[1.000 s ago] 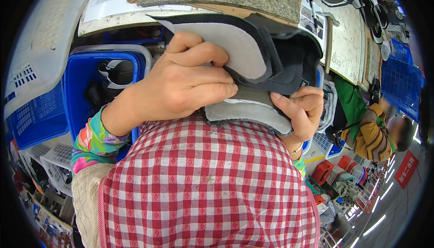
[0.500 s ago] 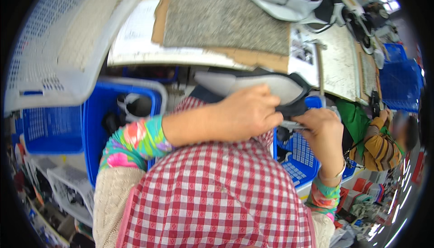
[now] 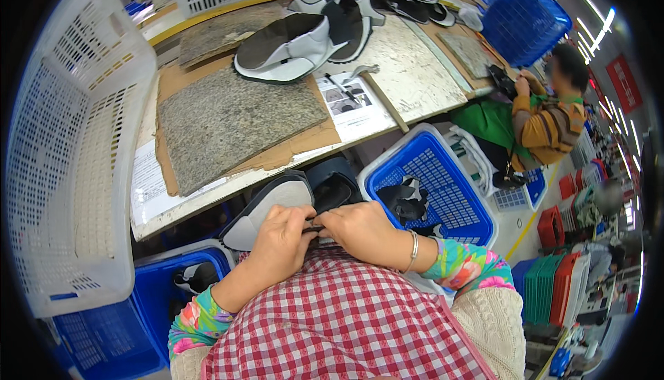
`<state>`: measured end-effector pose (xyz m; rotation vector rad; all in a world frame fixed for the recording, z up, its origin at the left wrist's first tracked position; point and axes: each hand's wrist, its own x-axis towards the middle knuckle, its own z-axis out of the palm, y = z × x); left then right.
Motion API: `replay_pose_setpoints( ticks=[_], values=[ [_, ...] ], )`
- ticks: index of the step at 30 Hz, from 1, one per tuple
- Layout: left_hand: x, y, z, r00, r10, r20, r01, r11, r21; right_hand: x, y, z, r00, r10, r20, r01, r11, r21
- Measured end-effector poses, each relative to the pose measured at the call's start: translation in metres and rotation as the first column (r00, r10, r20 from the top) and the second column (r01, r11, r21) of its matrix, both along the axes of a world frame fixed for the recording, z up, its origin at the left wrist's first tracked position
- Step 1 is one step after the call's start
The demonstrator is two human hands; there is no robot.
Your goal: The person assembles black footwear components at a workbench. They use a hammer to tap parts together, then fold and press edges by hand to shape the pieces. Finished units are placed into a blue basket.
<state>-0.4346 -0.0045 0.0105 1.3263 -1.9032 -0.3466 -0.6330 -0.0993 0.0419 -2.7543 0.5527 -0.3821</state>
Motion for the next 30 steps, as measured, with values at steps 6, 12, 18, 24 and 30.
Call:
replay_pose_setpoints(
  ticks=[6,12,18,24,30],
  values=[
    [0.054,-0.031,0.059,0.958,0.166,-0.234,-0.182,0.982,-0.047,0.010,-0.018,0.027,0.993,-0.098,-0.067,0.088,0.987,-0.135],
    [0.082,-0.098,0.074,0.953,-0.208,0.222,0.206,0.978,0.032,0.051,-0.023,0.042,0.982,-0.046,-0.184,-0.022,0.936,-0.352],
    [0.096,-0.095,0.031,0.684,-0.212,-0.698,0.687,0.508,0.519,0.048,-0.007,-0.005,0.971,-0.110,-0.211,0.050,0.962,-0.269],
    [0.053,-0.064,-0.060,0.617,-0.210,-0.758,0.494,0.854,0.166,0.041,-0.005,-0.026,0.986,0.006,-0.169,-0.030,0.990,-0.140],
    [0.031,-0.062,-0.055,0.797,-0.048,-0.602,0.203,0.960,0.192,0.039,-0.010,-0.012,0.964,0.223,-0.145,-0.233,0.971,-0.053]
  ],
)
